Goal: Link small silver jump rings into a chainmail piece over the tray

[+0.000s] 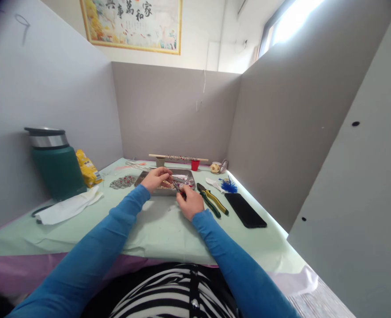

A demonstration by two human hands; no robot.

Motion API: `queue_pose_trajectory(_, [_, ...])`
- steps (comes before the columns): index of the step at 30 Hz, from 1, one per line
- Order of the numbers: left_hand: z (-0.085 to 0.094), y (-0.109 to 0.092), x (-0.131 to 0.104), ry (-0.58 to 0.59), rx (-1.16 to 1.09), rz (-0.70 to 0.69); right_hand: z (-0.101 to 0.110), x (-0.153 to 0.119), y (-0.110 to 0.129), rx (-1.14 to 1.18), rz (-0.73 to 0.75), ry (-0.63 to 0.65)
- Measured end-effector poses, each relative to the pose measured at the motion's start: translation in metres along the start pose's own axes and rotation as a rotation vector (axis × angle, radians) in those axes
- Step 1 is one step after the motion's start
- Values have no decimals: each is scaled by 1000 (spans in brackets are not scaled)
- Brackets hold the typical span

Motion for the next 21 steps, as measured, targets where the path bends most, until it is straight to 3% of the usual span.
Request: queue_pose_trajectory(21, [5, -2, -6, -3, -130, 63, 9, -3, 12, -6, 76, -36])
Point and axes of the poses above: each hand's wrist, its own x-axis towards the middle knuckle, its own z-axis out of the back of the hand, y = z × x, the point moved 10 cm from there along x, towards the middle knuckle, and after that the axes turned 13 degrees about -x, right-handed, at the moved point
